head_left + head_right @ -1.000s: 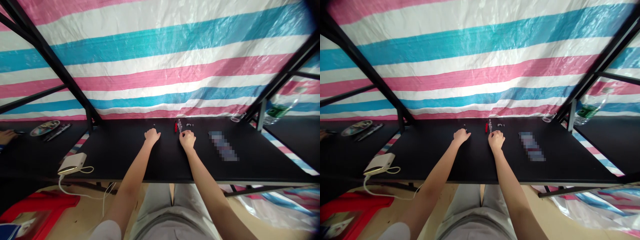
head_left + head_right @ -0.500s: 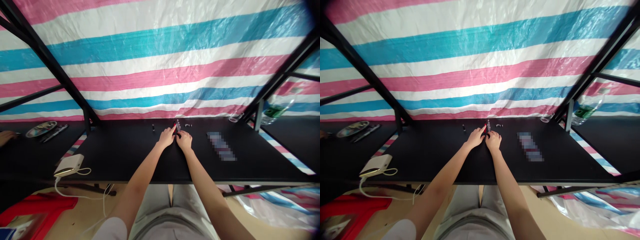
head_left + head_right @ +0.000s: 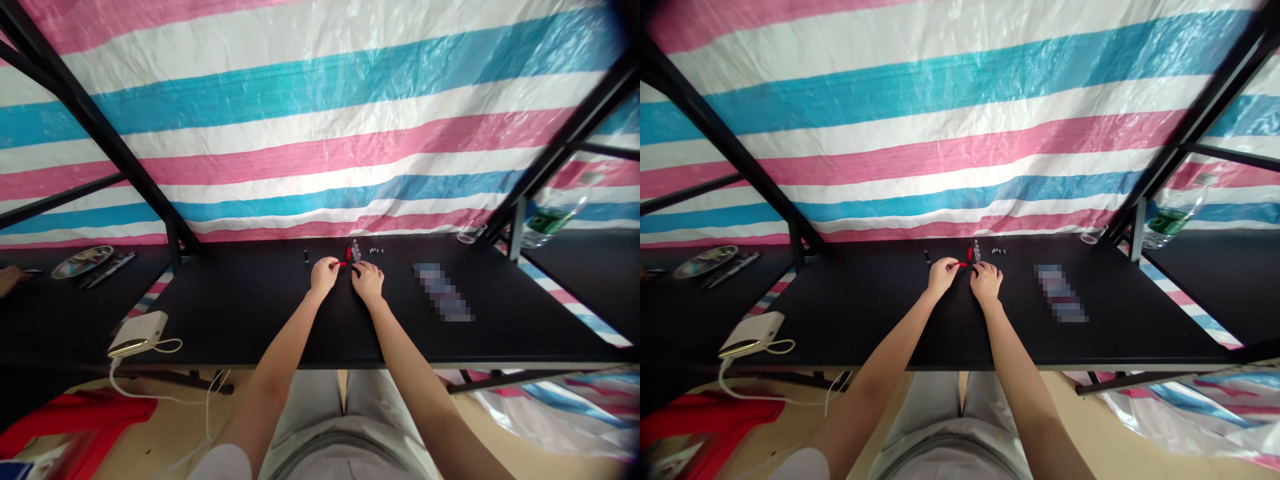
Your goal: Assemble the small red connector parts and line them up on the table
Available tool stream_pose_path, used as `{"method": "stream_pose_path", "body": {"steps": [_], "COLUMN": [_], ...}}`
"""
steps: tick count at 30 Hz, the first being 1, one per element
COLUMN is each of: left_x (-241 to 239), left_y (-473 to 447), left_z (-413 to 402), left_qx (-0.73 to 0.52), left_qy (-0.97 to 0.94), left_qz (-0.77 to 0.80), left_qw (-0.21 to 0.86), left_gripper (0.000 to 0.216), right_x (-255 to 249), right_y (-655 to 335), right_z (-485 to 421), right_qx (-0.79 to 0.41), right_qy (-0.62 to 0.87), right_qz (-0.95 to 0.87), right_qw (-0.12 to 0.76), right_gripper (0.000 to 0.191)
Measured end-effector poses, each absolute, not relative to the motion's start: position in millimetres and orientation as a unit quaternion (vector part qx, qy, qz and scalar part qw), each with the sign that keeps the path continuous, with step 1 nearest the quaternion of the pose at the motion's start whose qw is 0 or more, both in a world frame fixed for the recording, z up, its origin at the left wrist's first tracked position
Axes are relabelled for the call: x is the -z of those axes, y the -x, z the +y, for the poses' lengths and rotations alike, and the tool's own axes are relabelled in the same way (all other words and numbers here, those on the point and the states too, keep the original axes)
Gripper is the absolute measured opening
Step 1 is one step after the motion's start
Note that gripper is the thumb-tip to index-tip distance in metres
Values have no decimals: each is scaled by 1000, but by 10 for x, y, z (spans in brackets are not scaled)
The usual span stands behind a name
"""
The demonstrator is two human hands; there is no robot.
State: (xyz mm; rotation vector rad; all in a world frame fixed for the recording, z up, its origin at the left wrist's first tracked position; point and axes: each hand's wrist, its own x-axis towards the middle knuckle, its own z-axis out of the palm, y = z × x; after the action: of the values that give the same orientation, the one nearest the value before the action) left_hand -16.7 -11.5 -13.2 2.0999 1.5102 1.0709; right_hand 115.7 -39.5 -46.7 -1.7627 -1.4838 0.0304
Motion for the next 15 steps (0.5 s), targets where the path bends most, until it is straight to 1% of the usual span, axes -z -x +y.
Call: {"method": "stream_pose_path", "body": {"steps": [3, 7, 12, 15], "left_x": [196, 228, 280, 314], "left_y": [266, 359, 381, 381], "left_z": [-196, -285, -250, -229], "left_qx": [-448, -514, -554, -570], "left_qy": [-673, -613, -561, -545], "left_qz": [546, 541, 537, 532], "left_qw": [222, 261, 301, 308], "left_gripper": [16, 20, 25, 27], "right_x": [452, 444, 444, 396], "right_y": [-1146, -1145, -1153, -1145], "right_z": [-408, -420, -435, -455], "right_qx": [-13, -18, -10, -2], "right_qy": [699, 695, 697, 679], "right_qz": [-591, -596, -600, -617], "right_qw": [403, 402, 392, 398], "right_gripper": [23, 23, 22, 19]}}
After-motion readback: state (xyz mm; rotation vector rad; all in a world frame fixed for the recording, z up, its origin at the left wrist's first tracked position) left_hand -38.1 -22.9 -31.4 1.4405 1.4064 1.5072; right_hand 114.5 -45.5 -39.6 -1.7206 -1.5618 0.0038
